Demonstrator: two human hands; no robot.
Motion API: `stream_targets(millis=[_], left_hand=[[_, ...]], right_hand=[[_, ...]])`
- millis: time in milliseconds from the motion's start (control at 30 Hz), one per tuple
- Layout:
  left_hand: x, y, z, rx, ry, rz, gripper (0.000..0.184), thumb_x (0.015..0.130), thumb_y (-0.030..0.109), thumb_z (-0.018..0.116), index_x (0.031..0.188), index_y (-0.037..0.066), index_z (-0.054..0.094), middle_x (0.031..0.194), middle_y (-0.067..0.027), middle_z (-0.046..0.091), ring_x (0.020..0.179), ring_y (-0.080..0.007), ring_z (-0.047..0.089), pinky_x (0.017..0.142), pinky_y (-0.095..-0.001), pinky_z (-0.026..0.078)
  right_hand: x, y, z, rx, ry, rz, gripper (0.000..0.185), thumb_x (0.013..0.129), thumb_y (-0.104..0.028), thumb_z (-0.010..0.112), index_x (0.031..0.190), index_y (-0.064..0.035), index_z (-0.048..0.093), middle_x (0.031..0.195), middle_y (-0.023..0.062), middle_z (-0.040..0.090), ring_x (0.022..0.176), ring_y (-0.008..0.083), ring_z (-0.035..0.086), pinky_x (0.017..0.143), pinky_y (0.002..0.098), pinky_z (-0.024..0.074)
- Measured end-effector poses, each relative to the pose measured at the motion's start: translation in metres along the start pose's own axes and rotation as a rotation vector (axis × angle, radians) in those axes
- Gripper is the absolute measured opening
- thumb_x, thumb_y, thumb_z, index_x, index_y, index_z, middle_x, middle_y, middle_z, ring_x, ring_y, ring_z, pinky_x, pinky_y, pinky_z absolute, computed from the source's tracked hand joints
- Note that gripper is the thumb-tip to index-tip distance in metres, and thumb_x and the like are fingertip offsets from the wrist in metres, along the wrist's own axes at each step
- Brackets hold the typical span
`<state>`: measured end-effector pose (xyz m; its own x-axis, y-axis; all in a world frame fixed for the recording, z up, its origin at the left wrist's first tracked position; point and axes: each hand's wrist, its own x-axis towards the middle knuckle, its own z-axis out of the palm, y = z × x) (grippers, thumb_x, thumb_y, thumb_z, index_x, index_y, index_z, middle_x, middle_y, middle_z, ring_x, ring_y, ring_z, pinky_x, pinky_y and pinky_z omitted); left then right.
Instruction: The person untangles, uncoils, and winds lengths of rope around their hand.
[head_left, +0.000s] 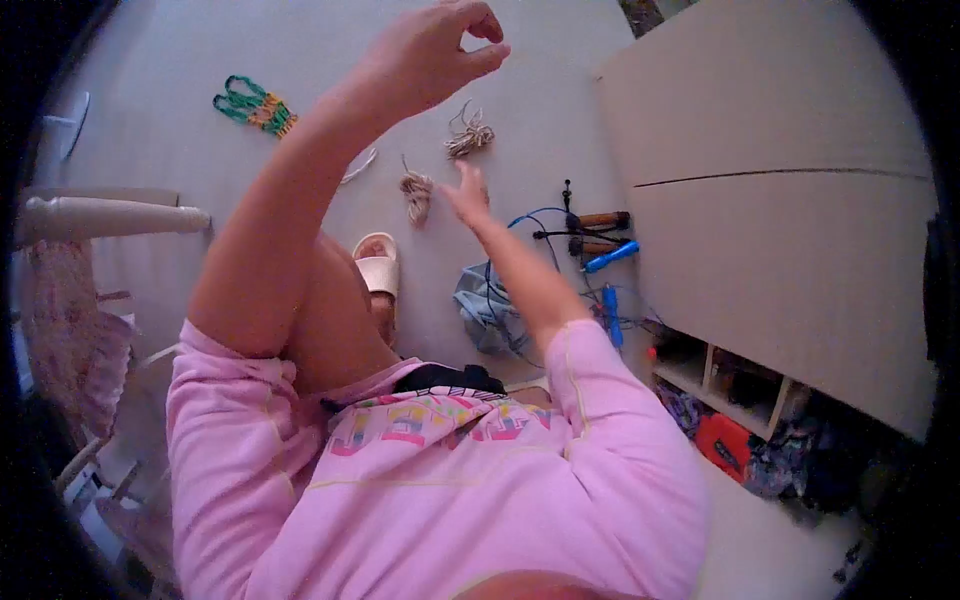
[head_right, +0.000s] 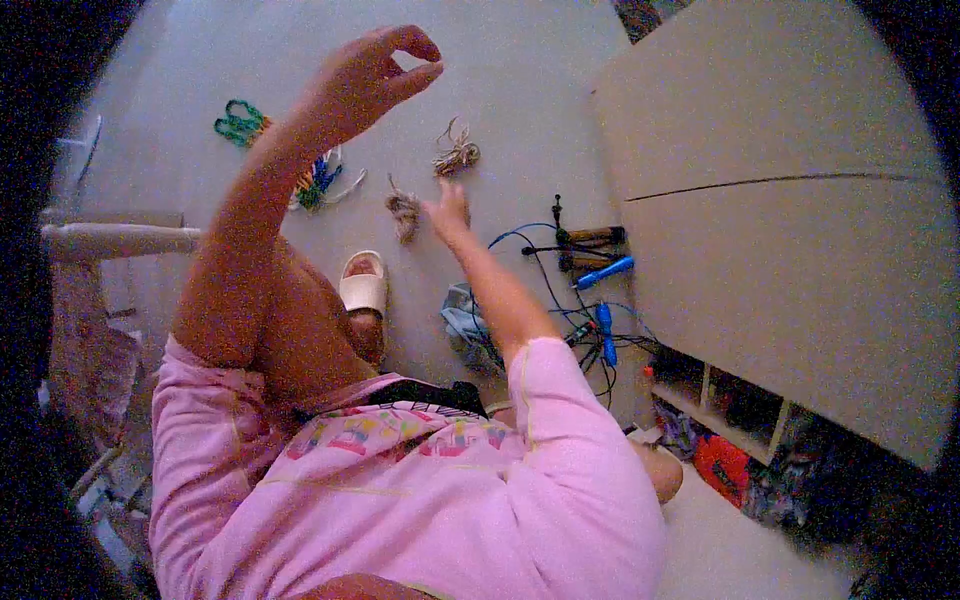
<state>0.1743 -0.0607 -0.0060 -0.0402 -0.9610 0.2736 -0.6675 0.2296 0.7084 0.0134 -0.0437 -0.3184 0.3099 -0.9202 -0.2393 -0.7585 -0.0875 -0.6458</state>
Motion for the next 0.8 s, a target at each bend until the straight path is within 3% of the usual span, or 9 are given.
stream_targets(millis=[67, 233, 300, 400, 500, 567, 667, 767, 800], left_hand=[[0.0, 0.003, -0.007, 0.067, -0.003, -0.057, 0.024, 0.08, 0.03, 0.058, 0.09, 0.008, 0.058, 0.082, -0.007, 0.061, 0.064, -0.016, 0.059, 0.058, -0.0306, 0.047], [0.009, 0.015, -0.019, 0.066, -0.087, -0.084, 0.025, 0.078, 0.026, 0.058, 0.093, 0.006, 0.058, 0.091, -0.0156, 0.059, 0.08, -0.0245, 0.059, 0.069, -0.0367, 0.046], [0.014, 0.021, -0.017, 0.076, -0.146, -0.104, 0.024, 0.078, 0.024, 0.057, 0.092, 0.004, 0.058, 0.091, -0.0182, 0.059, 0.083, -0.0273, 0.058, 0.072, -0.0392, 0.046], [0.019, 0.023, -0.015, 0.147, -0.182, -0.128, 0.024, 0.081, 0.024, 0.054, 0.092, 0.003, 0.058, 0.088, -0.0157, 0.059, 0.082, -0.0266, 0.058, 0.071, -0.0379, 0.046], [0.022, 0.015, -0.003, 0.156, -0.162, -0.05, 0.027, 0.082, 0.026, 0.054, 0.1, 0.006, 0.056, 0.09, -0.0124, 0.06, 0.083, -0.0237, 0.058, 0.071, -0.0347, 0.046], [0.022, -0.014, 0.024, 0.162, -0.06, 0.159, 0.029, 0.08, 0.035, 0.057, 0.096, 0.011, 0.058, 0.091, -0.0117, 0.06, 0.081, -0.0222, 0.059, 0.069, -0.0331, 0.046], [0.015, 0.02, 0.03, 0.084, -0.323, -0.083, 0.037, 0.081, 0.039, 0.056, 0.104, 0.01, 0.056, 0.092, -0.0118, 0.06, 0.087, -0.023, 0.056, 0.073, -0.0347, 0.045], [0.001, 0.02, 0.067, -0.336, -0.388, 0.117, 0.044, 0.082, 0.042, 0.054, 0.108, 0.008, 0.053, 0.087, -0.0074, 0.06, 0.081, -0.0173, 0.057, 0.068, -0.0323, 0.046], [0.002, 0.035, 0.064, -0.46, -0.495, 0.056, 0.043, 0.082, 0.042, 0.053, 0.107, 0.007, 0.054, 0.085, -0.0054, 0.059, 0.076, -0.0144, 0.055, 0.064, -0.0298, 0.045]], right_hand=[[0.034, 0.0, -0.004, -0.276, 0.058, -0.258, 0.056, 0.074, -0.016, 0.058, 0.125, -0.0119, 0.036, 0.123, 0.019, 0.037, 0.11, 0.0337, 0.041, 0.094, 0.0423, 0.0332], [0.114, 0.06, 0.027, -0.712, 0.097, -0.352, 0.037, 0.08, -0.009, 0.046, 0.117, -0.0092, 0.045, 0.128, 0.0157, 0.034, 0.109, 0.0328, 0.043, 0.092, 0.0427, 0.0356], [0.098, 0.038, -0.013, -0.638, -0.246, -0.073, 0.029, 0.08, -0.011, 0.048, 0.107, -0.0054, 0.053, 0.131, 0.0156, 0.03, 0.105, 0.0308, 0.047, 0.087, 0.0423, 0.0397], [0.066, 0.016, -0.047, -0.448, -0.195, 0.043, 0.02, 0.078, -0.012, 0.05, 0.095, -0.0034, 0.058, 0.122, 0.015, 0.043, 0.096, 0.0247, 0.053, 0.08, 0.038, 0.044], [0.082, 0.062, -0.058, 0.113, -0.105, -0.201, 0.018, 0.078, -0.013, 0.051, 0.093, -0.0045, 0.057, 0.104, 0.0086, 0.056, 0.088, 0.0194, 0.056, 0.075, 0.0335, 0.0455], [0.035, 0.0, -0.129, 0.748, -0.2, 0.101, 0.02, 0.081, -0.015, 0.048, 0.098, -0.0068, 0.056, 0.091, 0.0029, 0.06, 0.083, 0.0166, 0.057, 0.075, 0.0318, 0.0457], [-0.021, -0.051, -0.216, 1.184, -0.248, -0.008, 0.028, 0.084, -0.017, 0.045, 0.11, -0.0076, 0.048, 0.099, 0.0076, 0.058, 0.084, 0.0196, 0.058, 0.072, 0.0333, 0.0486], [-0.082, -0.097, -0.283, 1.396, -0.163, -0.11, 0.029, 0.085, -0.018, 0.044, 0.112, -0.0072, 0.045, 0.097, 0.0086, 0.058, 0.084, 0.0199, 0.058, 0.071, 0.034, 0.0495], [-0.1, -0.104, -0.304, 1.396, -0.133, -0.145, 0.029, 0.085, -0.019, 0.044, 0.112, -0.0072, 0.046, 0.097, 0.0087, 0.058, 0.085, 0.02, 0.058, 0.072, 0.0344, 0.0495]])
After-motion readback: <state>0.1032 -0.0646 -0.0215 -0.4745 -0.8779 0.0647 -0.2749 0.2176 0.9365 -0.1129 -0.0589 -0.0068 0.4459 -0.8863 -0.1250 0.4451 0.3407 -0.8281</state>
